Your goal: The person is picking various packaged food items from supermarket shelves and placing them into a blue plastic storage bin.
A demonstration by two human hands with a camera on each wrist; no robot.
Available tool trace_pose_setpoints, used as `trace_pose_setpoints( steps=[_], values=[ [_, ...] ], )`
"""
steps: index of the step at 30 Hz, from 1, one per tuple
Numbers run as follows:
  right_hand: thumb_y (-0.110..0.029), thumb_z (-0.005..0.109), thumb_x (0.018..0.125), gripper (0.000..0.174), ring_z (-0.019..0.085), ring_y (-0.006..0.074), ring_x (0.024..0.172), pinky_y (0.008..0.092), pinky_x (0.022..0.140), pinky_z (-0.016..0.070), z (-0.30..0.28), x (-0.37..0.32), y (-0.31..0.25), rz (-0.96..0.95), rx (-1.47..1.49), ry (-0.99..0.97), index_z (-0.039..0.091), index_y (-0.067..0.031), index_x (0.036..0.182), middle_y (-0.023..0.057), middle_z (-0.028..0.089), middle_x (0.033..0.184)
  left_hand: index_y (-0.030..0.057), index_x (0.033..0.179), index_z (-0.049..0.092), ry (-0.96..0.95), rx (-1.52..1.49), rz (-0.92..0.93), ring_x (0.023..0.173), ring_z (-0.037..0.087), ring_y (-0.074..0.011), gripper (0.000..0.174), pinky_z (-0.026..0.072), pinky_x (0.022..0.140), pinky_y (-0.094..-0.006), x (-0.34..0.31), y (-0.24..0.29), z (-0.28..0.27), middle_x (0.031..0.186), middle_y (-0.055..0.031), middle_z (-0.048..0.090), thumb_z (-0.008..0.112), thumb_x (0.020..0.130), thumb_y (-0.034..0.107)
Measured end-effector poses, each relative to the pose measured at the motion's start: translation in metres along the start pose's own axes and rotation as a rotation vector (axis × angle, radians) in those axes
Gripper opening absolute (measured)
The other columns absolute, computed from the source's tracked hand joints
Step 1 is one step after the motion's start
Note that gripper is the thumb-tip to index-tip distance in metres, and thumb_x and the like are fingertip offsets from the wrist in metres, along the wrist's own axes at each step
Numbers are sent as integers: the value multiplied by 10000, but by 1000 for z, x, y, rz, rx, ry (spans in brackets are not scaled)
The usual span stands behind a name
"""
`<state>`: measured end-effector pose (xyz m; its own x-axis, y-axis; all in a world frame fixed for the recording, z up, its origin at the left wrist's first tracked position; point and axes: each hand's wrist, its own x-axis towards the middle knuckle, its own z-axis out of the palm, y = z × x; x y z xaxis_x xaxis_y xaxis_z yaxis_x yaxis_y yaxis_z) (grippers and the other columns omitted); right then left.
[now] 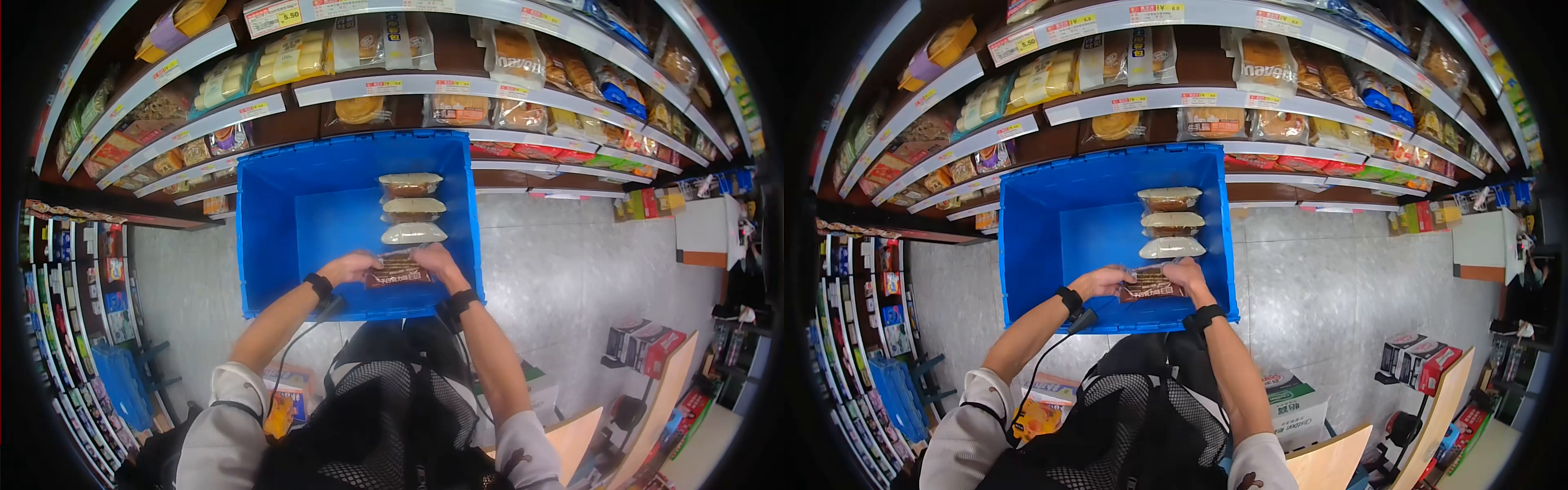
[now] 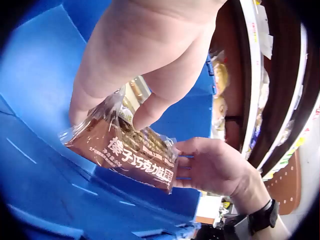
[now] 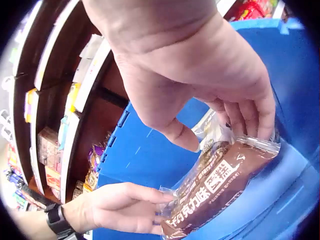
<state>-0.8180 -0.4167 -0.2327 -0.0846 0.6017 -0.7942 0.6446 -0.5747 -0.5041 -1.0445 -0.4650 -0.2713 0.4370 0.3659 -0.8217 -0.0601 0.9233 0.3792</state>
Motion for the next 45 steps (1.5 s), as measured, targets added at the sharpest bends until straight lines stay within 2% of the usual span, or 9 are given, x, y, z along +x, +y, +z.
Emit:
trace_pose_setpoints(
  steps=[5,7,10,16,22,29,39,41,45],
  values=[
    [-241,612,739,413,655,269,866,333,759,492,-17,21,6,-212,-80,25,646,88,987,233,671,911,-5,1177,532,137,-101,65,993,614,-224,320,531,806,-342,-23,28,27,1141,-127,589,588,864,30],
    [-205,618,739,393,657,253,865,330,757,498,-40,15,-15,-323,67,-25,645,78,1009,217,676,926,24,1205,530,103,-186,147,1005,607,-213,338,510,847,-324,-13,35,20,1161,-109,587,577,870,22],
    [-131,634,726,353,661,223,849,329,741,509,-52,45,-31,-234,167,85,662,49,1029,174,688,935,25,1249,501,132,-180,237,1040,585,-199,368,480,902,-323,3,61,22,1169,-108,588,564,886,18],
    [-127,595,704,482,611,392,1031,382,924,456,-69,93,-62,-212,-28,316,559,63,1146,276,646,1028,-18,1261,477,309,-134,365,1047,579,-185,388,479,890,-332,66,105,16,1163,-120,593,595,901,67],
    [-125,587,704,621,535,447,1117,418,985,418,-61,140,-69,-160,4,392,403,72,1264,322,576,1136,-93,1280,444,572,-98,434,994,584,-198,509,490,802,-295,134,117,-4,1151,-172,593,647,888,160],
    [-114,621,720,759,485,461,1159,444,1008,400,-52,169,-59,-137,48,463,254,118,1342,344,497,1215,-93,1263,465,514,-178,445,987,580,-206,477,489,825,-306,168,127,-7,1126,-155,600,628,900,171],
    [-75,635,702,672,513,448,1128,432,999,408,-54,166,-51,-211,-25,475,380,92,1301,335,521,1187,-84,1334,405,645,0,453,1152,534,-254,520,441,962,-316,147,134,5,1249,-182,556,593,876,74],
    [-112,631,744,614,559,424,1092,422,965,435,-54,141,-56,-278,-52,512,425,90,1285,296,596,1119,-83,1310,421,792,207,503,1180,526,-282,489,452,946,-343,136,126,5,1296,-209,524,568,861,43],
    [-77,568,771,473,540,442,1092,443,951,437,-45,92,-46,-366,9,407,505,58,1220,310,588,1109,-73,1271,472,648,188,540,1171,542,-286,436,462,940,-347,65,107,15,1257,-212,559,557,859,40]
  ],
)
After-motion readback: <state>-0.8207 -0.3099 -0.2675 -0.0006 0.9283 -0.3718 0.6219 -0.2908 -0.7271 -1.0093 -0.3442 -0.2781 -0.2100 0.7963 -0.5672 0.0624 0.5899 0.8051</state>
